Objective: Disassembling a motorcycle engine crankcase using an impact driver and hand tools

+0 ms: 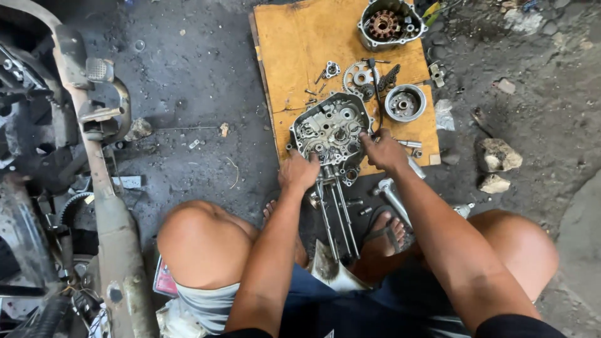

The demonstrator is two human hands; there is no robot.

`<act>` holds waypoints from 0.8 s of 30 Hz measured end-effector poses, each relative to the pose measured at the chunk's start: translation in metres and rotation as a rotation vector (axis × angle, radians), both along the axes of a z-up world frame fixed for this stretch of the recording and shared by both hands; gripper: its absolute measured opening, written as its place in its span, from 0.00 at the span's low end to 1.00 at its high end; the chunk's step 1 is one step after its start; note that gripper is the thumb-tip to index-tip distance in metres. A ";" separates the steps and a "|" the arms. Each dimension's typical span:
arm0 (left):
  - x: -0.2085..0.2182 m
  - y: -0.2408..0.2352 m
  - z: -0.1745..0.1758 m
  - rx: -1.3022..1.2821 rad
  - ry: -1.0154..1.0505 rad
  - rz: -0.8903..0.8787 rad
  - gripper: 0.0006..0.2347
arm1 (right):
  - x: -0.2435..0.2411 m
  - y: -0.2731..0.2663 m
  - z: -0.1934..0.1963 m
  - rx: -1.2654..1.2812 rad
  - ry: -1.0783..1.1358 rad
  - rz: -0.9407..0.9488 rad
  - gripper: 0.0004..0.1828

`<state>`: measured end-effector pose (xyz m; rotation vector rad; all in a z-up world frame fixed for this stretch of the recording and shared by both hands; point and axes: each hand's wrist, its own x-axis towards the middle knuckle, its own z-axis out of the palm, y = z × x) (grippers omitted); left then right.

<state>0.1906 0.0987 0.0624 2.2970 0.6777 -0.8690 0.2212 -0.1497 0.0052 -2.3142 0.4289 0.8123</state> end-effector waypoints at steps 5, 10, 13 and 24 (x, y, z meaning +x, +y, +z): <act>0.008 0.007 -0.022 0.036 0.011 -0.077 0.25 | 0.010 0.030 0.004 -0.159 -0.013 0.223 0.33; 0.009 0.005 -0.038 0.081 -0.050 -0.103 0.20 | 0.006 0.041 0.005 -0.244 -0.069 0.214 0.27; 0.007 0.006 -0.030 0.080 -0.104 -0.130 0.20 | 0.004 0.041 0.015 -0.230 -0.047 0.191 0.25; 0.008 0.001 -0.022 0.089 -0.121 -0.157 0.20 | 0.002 0.028 0.008 -0.210 -0.030 0.137 0.24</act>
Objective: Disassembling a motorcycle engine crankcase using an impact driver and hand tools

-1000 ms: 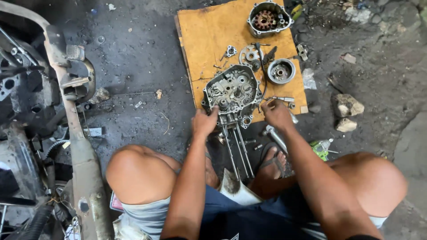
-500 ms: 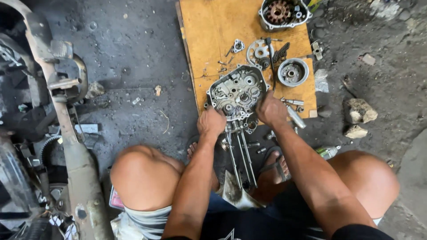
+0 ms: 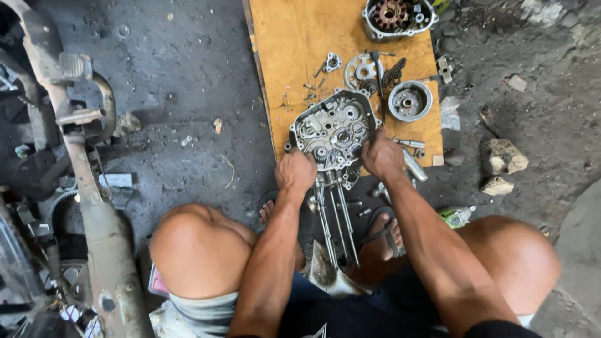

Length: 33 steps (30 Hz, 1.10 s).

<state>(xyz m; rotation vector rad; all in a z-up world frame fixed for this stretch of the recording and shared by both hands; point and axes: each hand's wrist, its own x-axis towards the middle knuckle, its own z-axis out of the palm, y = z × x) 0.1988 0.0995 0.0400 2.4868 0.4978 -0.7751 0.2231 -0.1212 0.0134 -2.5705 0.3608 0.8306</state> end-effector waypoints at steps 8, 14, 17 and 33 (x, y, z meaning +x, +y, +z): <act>0.004 0.001 0.011 -0.020 0.001 0.008 0.20 | 0.005 0.000 0.010 -0.026 0.042 -0.003 0.26; -0.003 -0.005 0.004 0.013 0.005 0.028 0.21 | 0.022 -0.013 0.043 0.227 -0.079 -0.203 0.32; -0.011 -0.010 0.032 0.022 0.036 0.068 0.21 | 0.029 -0.012 0.043 0.403 -0.059 -0.362 0.52; -0.154 -0.072 0.041 -0.350 0.116 0.625 0.39 | -0.040 -0.100 -0.076 0.404 -0.088 -0.463 0.34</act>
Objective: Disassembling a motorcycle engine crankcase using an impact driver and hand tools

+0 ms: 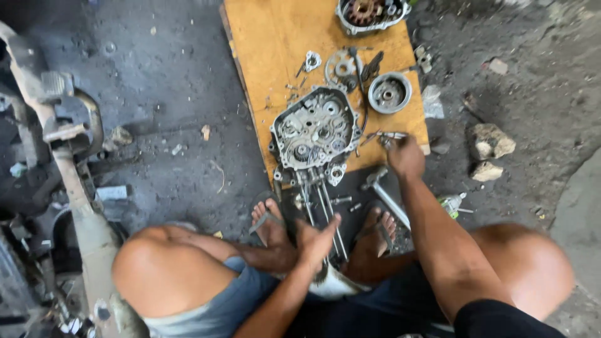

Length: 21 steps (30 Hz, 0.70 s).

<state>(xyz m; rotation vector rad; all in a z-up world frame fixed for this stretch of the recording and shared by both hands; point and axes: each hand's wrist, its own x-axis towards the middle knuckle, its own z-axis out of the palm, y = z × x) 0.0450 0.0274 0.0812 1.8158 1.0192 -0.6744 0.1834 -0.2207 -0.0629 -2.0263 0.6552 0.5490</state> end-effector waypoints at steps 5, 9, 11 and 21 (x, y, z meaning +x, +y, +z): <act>-0.022 -0.006 -0.075 -0.192 -0.137 0.264 0.27 | -0.082 -0.003 -0.046 -0.480 0.469 0.875 0.36; -0.018 -0.006 -0.073 -0.459 -0.144 0.397 0.24 | -0.089 0.008 -0.030 -0.498 0.451 1.017 0.44; -0.024 -0.003 -0.073 -0.491 -0.162 0.418 0.22 | -0.085 -0.003 -0.020 -0.425 0.453 0.986 0.45; -0.039 -0.004 -0.085 -0.601 -0.125 0.462 0.21 | -0.013 0.001 0.171 -0.250 -0.141 0.344 0.31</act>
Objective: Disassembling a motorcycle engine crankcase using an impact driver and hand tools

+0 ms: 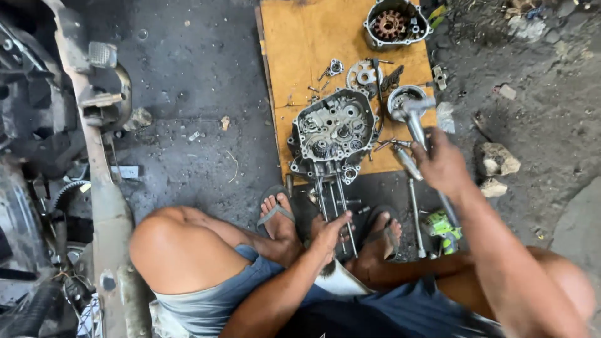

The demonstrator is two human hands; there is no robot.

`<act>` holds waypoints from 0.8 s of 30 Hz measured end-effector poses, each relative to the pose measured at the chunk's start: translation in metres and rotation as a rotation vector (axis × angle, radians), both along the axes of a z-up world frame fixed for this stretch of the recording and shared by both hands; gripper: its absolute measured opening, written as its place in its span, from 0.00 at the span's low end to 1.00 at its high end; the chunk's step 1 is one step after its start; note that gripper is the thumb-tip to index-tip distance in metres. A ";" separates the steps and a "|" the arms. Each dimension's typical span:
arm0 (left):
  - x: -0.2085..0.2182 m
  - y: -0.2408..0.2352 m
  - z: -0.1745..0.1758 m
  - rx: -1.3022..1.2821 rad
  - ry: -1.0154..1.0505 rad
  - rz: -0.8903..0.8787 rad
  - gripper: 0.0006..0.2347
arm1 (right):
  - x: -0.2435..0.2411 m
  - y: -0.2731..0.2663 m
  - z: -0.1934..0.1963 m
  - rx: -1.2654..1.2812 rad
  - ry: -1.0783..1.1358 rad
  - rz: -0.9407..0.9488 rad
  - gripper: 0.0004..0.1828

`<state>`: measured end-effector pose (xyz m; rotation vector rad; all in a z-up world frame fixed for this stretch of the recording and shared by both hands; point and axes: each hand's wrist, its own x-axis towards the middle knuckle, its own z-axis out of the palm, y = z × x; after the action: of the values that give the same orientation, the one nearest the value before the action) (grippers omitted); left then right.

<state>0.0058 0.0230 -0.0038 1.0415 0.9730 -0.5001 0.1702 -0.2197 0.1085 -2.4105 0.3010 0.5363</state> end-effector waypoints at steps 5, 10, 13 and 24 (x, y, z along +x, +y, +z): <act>0.007 -0.001 0.003 -0.014 -0.027 0.035 0.20 | 0.013 0.030 0.041 0.218 -0.098 0.034 0.20; 0.014 -0.003 0.035 0.131 -0.029 -0.002 0.22 | 0.032 0.082 0.056 0.322 -0.117 -0.031 0.15; 0.012 -0.014 0.021 0.194 -0.038 0.014 0.19 | 0.031 0.092 0.072 0.295 -0.208 -0.051 0.15; 0.020 -0.017 0.024 0.193 -0.117 0.133 0.13 | 0.032 0.096 0.032 -0.068 -0.086 0.185 0.23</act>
<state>0.0262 0.0058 0.0198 1.1563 0.9922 -0.2367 0.2022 -0.1238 0.1406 -2.5344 0.0600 0.5086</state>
